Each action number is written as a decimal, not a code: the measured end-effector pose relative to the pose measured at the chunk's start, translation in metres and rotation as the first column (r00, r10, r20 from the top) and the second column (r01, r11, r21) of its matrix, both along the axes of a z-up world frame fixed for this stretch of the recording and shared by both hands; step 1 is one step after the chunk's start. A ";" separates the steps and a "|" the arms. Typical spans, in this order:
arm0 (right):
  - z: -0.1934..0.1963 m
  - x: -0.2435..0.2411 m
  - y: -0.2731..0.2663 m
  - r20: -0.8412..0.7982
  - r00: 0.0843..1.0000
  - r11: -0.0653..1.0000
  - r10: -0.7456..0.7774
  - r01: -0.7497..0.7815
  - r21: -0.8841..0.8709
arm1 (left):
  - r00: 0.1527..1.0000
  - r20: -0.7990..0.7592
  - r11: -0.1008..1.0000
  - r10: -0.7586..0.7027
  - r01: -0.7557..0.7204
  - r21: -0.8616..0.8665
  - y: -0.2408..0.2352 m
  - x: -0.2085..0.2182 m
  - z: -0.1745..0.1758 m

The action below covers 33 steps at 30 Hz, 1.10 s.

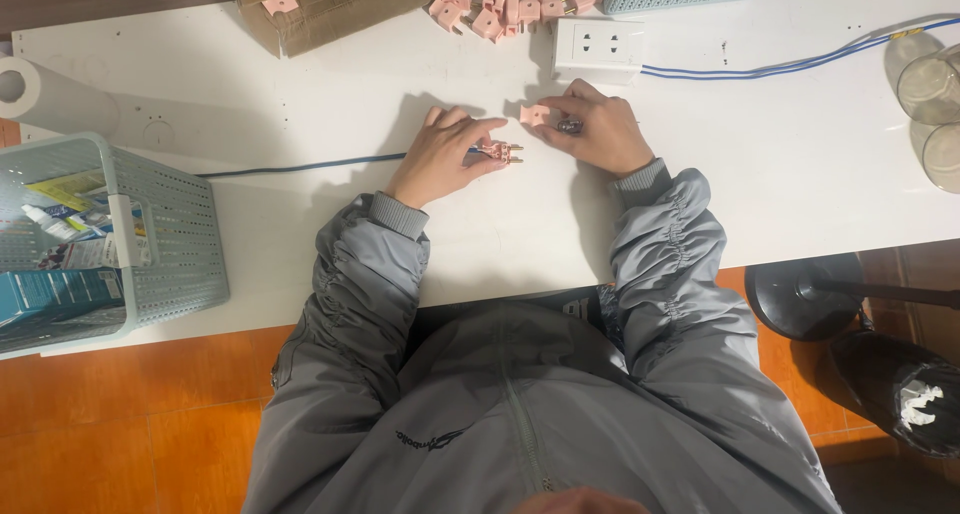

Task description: Assembling an electrical plug by stripping wires, inserting them into terminals, and tightening screws with a screwdriver.

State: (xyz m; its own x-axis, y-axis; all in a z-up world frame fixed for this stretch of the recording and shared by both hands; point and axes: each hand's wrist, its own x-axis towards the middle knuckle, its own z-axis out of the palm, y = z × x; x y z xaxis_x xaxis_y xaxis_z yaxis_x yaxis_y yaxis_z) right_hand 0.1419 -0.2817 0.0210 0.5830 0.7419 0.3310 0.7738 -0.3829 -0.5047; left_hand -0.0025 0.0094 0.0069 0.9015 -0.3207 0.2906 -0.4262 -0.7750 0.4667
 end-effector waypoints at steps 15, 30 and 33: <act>0.008 -0.005 -0.002 0.039 0.999 0.985 -0.038 0.044 -0.167 | 0.987 0.162 0.990 -0.004 -0.020 0.141 -0.006 0.003 -0.020; 0.005 -0.006 -0.001 0.068 0.997 0.986 -0.045 0.055 -0.154 | 0.985 0.172 0.987 -0.017 -0.011 0.161 -0.005 0.003 -0.023; -0.006 -0.002 -0.001 0.091 0.995 0.990 -0.049 0.061 -0.127 | 0.984 0.175 0.989 -0.024 -0.002 0.146 -0.005 0.003 -0.024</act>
State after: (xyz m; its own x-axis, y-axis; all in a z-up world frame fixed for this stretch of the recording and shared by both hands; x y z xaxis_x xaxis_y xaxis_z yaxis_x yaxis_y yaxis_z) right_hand 0.1401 -0.2830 0.0155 0.5971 0.7496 0.2856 0.7887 -0.4837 -0.3795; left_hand 0.0005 0.0048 -0.0172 0.8365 -0.3809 0.3939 -0.5005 -0.8237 0.2665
